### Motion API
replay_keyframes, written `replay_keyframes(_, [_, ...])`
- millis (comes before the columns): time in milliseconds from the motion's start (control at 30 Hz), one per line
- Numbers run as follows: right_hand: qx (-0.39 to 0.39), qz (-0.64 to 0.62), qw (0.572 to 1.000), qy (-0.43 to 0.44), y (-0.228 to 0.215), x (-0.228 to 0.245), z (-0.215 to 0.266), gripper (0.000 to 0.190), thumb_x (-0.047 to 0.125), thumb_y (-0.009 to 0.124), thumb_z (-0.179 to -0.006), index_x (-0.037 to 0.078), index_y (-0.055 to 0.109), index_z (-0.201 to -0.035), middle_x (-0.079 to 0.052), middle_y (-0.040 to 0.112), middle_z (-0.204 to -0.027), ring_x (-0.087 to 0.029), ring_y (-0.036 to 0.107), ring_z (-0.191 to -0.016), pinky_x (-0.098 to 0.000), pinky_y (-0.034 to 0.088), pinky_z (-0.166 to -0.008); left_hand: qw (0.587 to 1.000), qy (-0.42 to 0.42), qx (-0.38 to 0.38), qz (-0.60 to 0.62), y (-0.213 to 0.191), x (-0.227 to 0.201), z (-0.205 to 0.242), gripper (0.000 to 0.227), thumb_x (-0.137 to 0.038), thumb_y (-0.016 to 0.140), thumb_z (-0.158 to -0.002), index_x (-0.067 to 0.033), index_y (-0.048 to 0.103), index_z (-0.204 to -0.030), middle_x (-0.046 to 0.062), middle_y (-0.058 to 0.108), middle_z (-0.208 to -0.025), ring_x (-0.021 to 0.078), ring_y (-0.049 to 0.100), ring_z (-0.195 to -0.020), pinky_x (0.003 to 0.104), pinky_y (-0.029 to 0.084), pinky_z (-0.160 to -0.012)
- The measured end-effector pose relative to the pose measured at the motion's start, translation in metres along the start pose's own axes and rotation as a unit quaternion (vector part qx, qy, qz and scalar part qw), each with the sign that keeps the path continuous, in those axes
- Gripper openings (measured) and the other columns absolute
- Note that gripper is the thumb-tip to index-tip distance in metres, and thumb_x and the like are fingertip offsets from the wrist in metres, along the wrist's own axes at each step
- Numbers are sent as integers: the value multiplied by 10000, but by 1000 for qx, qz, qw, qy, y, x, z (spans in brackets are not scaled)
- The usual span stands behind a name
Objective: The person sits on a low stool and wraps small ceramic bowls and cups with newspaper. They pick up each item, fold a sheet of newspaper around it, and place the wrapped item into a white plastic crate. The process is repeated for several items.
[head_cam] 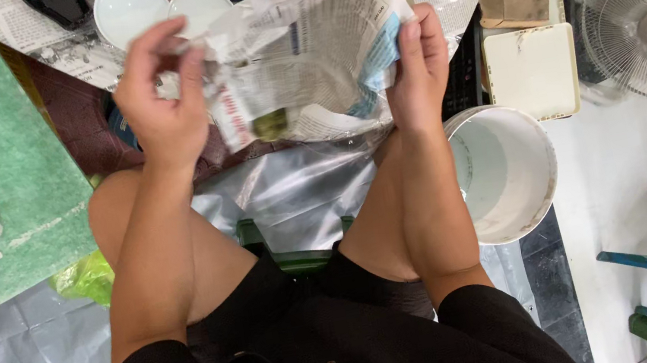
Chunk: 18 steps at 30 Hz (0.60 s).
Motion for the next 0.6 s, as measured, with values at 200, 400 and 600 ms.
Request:
replay_keyframes(200, [-42, 26, 999, 20, -10, 3, 1, 278, 307, 518, -1159, 56, 583, -1260, -24, 633, -1138, -97, 572, -1036, -260, 487, -964, 989, -11, -88, 118, -18, 37, 9, 375, -99, 736, -1210, -67, 465, -1467, 40, 594, -1016, 119, 556, -879, 210, 455, -819])
replay_keyframes(400, [-83, -49, 995, 26, 13, 9, 5, 518, 470, 489, -1113, 22, 563, -1361, -121, 671, -1213, -241, 670, -1091, -412, 578, -958, 919, -247, 210, 226, 64, 60, 22, 609, -185, 765, -979, -61, 438, -1478, 65, 673, -1272, 152, 676, -1081, 313, 575, -894])
replay_keyframes(600, [-108, -165, 979, 58, 7, 0, -17, 660, 580, 456, -1007, 55, 510, -1403, -128, 643, -1277, -277, 667, -1152, -466, 568, -1019, 964, 122, 238, -8, 61, -14, 14, 730, -161, 946, -657, -24, 631, -1301, 197, 654, -1259, 359, 658, -1117, 451, 507, -971])
Point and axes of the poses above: each hand's wrist, its own z-axis away from the middle knuckle, its own y-axis out of the palm, x = y × z, the point moved 10 cm from there along -z, towards the middle knuckle
